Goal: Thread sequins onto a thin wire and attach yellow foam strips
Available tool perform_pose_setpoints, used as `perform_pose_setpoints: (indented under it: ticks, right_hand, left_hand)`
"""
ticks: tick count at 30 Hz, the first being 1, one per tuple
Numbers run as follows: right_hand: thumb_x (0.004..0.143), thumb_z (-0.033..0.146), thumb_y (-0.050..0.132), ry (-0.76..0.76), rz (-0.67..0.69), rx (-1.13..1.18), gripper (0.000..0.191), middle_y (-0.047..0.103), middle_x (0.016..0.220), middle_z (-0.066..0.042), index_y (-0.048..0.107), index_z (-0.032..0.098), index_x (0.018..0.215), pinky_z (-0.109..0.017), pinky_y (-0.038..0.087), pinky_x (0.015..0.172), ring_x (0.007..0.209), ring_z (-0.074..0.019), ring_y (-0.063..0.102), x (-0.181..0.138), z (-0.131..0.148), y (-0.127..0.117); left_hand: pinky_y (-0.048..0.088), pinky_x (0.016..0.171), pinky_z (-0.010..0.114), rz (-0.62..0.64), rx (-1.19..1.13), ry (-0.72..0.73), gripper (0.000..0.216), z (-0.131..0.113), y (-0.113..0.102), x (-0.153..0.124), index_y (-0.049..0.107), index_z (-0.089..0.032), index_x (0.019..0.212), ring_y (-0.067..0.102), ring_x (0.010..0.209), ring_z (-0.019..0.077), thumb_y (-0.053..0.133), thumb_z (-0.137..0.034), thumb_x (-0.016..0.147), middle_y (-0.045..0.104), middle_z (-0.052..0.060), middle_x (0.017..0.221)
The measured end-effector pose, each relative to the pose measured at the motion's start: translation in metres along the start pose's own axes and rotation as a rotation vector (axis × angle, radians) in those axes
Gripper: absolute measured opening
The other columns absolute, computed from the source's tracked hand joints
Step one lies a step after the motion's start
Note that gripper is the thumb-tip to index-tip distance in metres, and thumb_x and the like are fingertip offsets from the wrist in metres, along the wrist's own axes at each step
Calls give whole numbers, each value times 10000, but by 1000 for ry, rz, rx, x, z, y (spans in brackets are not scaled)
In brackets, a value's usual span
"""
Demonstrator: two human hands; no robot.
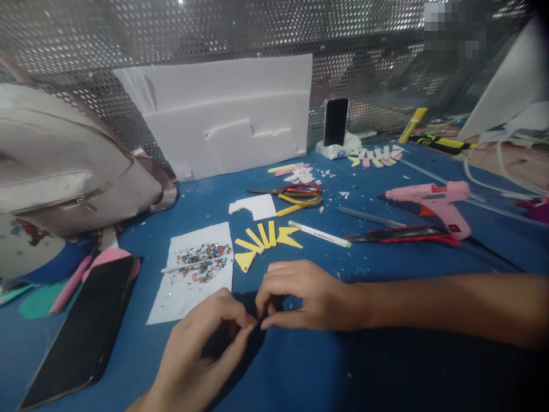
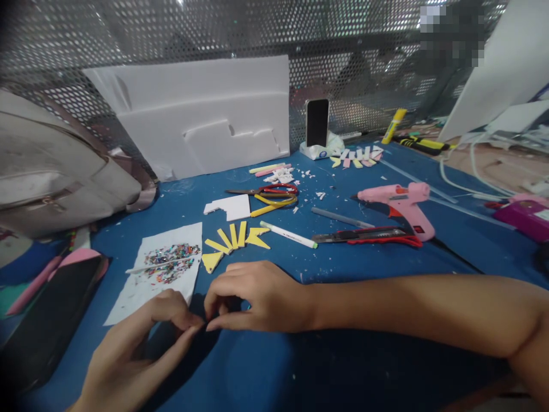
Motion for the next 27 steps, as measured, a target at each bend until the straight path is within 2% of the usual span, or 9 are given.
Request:
perform_pose_setpoints:
  ticks: [6,9,19,22,23,25,27]
  right_hand:
    - [895,218,634,-5,-1,7,62,648,794,-1,647,160,878,-216,428,718,765,-108,550,1,-1,0]
    - [921,218,598,-48,24,14,96,658,821,-7,662,163,876,-235,429,757,781,-113,542,1,-1,2]
    - [922,252,607,-55,-3,100,141,657,819,-21,667,141,859,-240,440,769,776,-107,534,2,2,-4]
    - [909,223,622,-39,-57,119,106,635,816,-19,666,141,858,-243,443,778,789,-108,539,2,3,-7]
    - [899,209,632,-26,-82,122,87,622,826,-20,668,141,859,-242,444,778,799,-109,539,2,3,-8]
    - [880,187,651,8,-125,126,53,603,856,-25,670,143,859,-246,446,789,830,-115,541,1,1,-9]
    - [872,180,658,41,-146,127,37,600,878,-30,667,149,855,-258,449,811,857,-125,543,1,-1,-10]
  left_hand:
    - [507,589,224,79,20,122,263,-8,3,-1,514,-251,911,626,629,123,512,1,835,649,-9,723]
    - [506,587,243,104,24,137,279,-7,4,-3,516,-257,936,621,629,136,513,1,831,645,-4,716]
    - [483,548,235,78,51,155,260,-8,-2,-3,565,-253,931,607,573,130,537,-20,819,626,-18,680]
    - [508,618,228,21,51,59,249,1,-13,0,559,-267,971,643,663,130,560,-56,838,653,-22,756]
    - [510,651,236,-33,79,37,240,5,-20,3,562,-271,988,647,693,136,568,-79,844,657,-21,785]
    - [498,699,258,-83,204,-16,201,15,-35,9,580,-270,989,638,722,147,591,-124,852,656,-21,813]
    - [479,715,285,-147,330,-6,109,25,-52,17,596,-257,938,613,725,158,567,-170,879,644,-11,834]
Point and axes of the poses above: each hand's wrist, its own x-axis towards the middle knuckle, its own y-axis out of the palm, z = x × y, the point moved 5 cm from there along x, towards the middle knuckle
